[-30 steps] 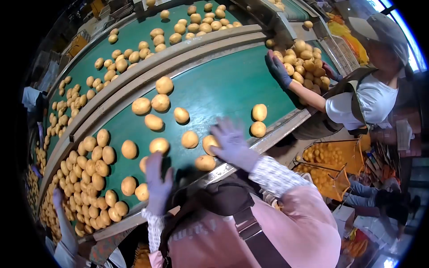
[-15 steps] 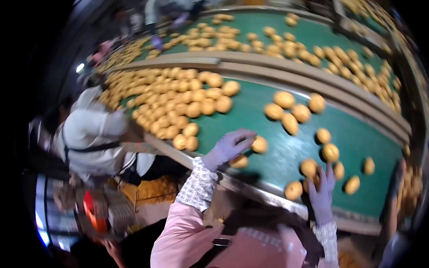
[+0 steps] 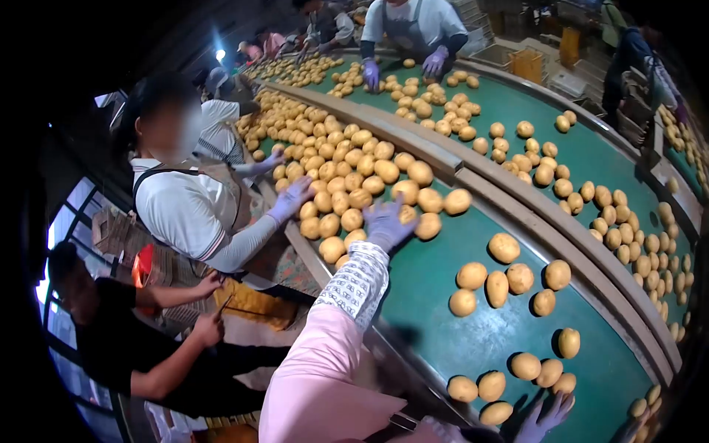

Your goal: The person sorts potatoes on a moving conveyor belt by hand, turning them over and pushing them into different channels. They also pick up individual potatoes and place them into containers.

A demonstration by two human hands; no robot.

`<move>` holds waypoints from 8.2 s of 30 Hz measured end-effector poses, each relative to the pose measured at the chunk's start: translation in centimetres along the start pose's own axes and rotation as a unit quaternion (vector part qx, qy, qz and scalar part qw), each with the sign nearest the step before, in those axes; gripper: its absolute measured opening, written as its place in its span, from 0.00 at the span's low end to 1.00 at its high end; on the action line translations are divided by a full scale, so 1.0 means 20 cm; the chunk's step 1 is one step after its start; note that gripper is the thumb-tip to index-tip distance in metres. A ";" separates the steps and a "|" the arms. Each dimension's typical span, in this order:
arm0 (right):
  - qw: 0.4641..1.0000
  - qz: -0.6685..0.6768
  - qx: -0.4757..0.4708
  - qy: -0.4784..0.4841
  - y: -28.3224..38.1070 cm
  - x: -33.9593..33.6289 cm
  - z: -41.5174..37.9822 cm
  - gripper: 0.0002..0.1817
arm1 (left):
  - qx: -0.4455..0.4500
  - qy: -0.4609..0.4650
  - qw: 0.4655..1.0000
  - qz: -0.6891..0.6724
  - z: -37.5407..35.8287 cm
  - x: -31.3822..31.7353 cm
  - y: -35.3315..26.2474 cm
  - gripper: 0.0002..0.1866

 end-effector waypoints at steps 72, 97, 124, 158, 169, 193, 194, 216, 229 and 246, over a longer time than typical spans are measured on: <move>0.973 0.183 -0.071 0.120 -0.96 -0.77 -0.02 0.28 | 0.002 0.164 0.945 -0.282 -1.80 0.01 -1.35 0.35; 0.966 0.009 0.017 0.257 -1.63 -1.00 -0.63 0.41 | 0.277 0.227 0.867 -0.346 -2.95 0.13 -2.38 0.51; 0.983 0.061 -0.019 0.170 -2.49 -1.23 -0.77 0.51 | 0.222 0.164 0.896 -0.349 -3.43 0.33 -3.26 0.54; 0.966 -0.054 0.205 0.147 -3.80 -2.07 -1.34 0.47 | 0.474 0.075 0.848 -0.224 -4.23 -0.01 -4.16 0.47; 0.955 -0.228 0.137 0.132 -4.78 -1.66 -0.97 0.43 | 0.478 0.009 0.834 -0.276 -4.48 -0.08 -4.74 0.44; 0.972 0.092 0.059 0.206 -4.43 -2.38 -1.22 0.34 | 0.333 0.026 0.927 -0.172 -4.51 0.03 -4.61 0.42; 0.969 0.011 0.099 0.228 -4.56 -2.45 -1.22 0.35 | 0.360 0.028 0.911 -0.201 -4.64 0.00 -4.69 0.41; 0.965 -0.026 -0.058 0.253 -5.03 -2.60 -1.44 0.31 | 0.356 -0.034 0.932 -0.056 -4.66 0.06 -5.85 0.41; 0.947 0.064 -0.040 0.312 -5.23 -2.76 -1.71 0.36 | 0.452 0.108 0.880 -0.094 -5.57 0.09 -5.76 0.39; 0.963 0.179 -0.053 0.196 -5.42 -2.89 -1.70 0.35 | 0.392 -0.021 0.908 -0.146 -5.28 -0.12 -6.76 0.44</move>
Point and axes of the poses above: each hand's wrist, its own z-axis towards the middle knuckle, its own x-axis out of the palm, y = z × x, the point moved 10 cm from there along z, towards the middle knuckle, and after that the axes turned 2 degrees about -z, right-handed, at the moved point
